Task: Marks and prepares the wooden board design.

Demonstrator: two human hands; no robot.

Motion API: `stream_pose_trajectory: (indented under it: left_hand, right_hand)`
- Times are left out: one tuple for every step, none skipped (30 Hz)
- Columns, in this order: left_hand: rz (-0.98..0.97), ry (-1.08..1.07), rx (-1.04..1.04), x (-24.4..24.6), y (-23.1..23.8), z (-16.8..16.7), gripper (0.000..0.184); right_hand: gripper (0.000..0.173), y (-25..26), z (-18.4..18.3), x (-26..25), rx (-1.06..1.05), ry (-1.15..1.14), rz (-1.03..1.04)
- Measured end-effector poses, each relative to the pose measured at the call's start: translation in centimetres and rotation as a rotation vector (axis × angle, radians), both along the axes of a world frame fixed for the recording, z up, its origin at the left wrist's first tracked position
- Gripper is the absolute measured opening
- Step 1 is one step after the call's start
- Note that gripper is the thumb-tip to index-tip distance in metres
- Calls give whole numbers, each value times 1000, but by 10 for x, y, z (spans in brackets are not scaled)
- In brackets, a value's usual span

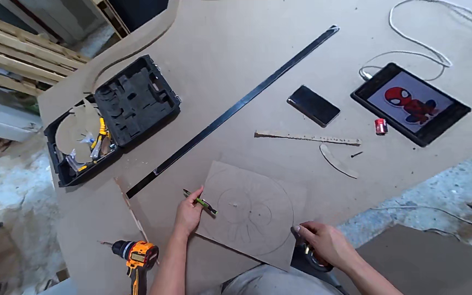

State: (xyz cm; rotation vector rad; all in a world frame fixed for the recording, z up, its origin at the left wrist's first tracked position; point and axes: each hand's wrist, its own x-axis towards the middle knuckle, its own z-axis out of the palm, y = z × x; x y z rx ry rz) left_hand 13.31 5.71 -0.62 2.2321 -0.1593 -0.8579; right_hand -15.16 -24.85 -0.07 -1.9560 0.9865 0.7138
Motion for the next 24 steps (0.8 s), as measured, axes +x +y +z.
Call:
stream_pose_trajectory:
  left_hand:
    - [-39, -54, 77, -3, -2, 2, 45]
    - [-79, -117, 147, -6, -5, 4, 45]
    - [-120, -181, 213, -9, -7, 6, 46]
    - [-155, -237, 274, -12, -11, 9, 46]
    - [-173, -290, 317, -15, -15, 11, 45]
    - [-177, -339, 338, -18, -20, 13, 44]
    - [-167, -374, 341, -22, -25, 15, 41]
    - [-147, -390, 326, -25, -30, 15, 40]
    - [-118, -376, 304, -27, -36, 14, 40]
    - [-85, -352, 277, -29, -40, 12, 41]
    - [-44, -323, 233, -30, -42, 9, 41]
    - [6, -287, 159, -28, -43, 7, 41]
    - [57, -243, 54, -25, -42, 3, 41]
    - [98, -197, -58, -20, -41, 0, 41]
    - [128, -151, -152, -16, -40, -3, 41]
    - [152, -108, -213, -12, -39, -4, 42]
    - [165, -76, -248, -9, -39, -4, 42]
    - [172, -51, -269, -5, -39, -4, 42]
    - [178, -30, -287, -3, -39, -3, 42]
    - [182, -11, -308, -1, -39, -2, 42]
    - [180, 6, -325, 1, -39, -1, 43]
    - [177, 21, -335, 1, -39, -2, 43]
    - [169, 33, -334, 2, -39, -3, 44]
    - [164, 41, -328, 2, -38, -4, 45]
  right_hand:
    - [44, 7, -2, -1, -3, 8, -10]
    - [42, 12, -4, -1, -9, 21, -23]
    - [41, 16, -5, -2, -7, 37, -32]
    - [41, 18, -7, -3, 3, 49, -40]
    - [41, 19, -7, -5, 12, 53, -49]
    - [40, 20, -8, -7, 10, 48, -62]
    - [38, 21, -9, -8, -10, 35, -83]
    - [36, 22, -9, -9, -37, 15, -112]
    - [34, 22, -8, -8, -62, -5, -143]
    - [34, 22, -8, -6, -79, -21, -168]
    - [35, 21, -7, -4, -90, -28, -184]
    - [37, 19, -7, -2, -95, -29, -188]
    - [39, 17, -7, 0, -98, -33, -191]
    - [39, 15, -7, 1, -103, -36, -196]
    - [39, 14, -6, 2, -108, -36, -201]
    - [38, 12, -5, 3, -106, -32, -205]
    - [38, 10, -4, 4, -99, -23, -210]
    - [37, 7, -4, 4, -83, -19, -221]
    - [37, 5, -4, 4, -53, -20, -242]
    - [36, 2, -5, 4, -12, -21, -271]
    - [35, 0, -6, 3, 34, -21, -309]
    - [33, -3, -8, 3, 75, -21, -346]
    - [32, -5, -9, 3, 112, -19, -376]
    - [32, -7, -9, 4, 137, -14, -393]
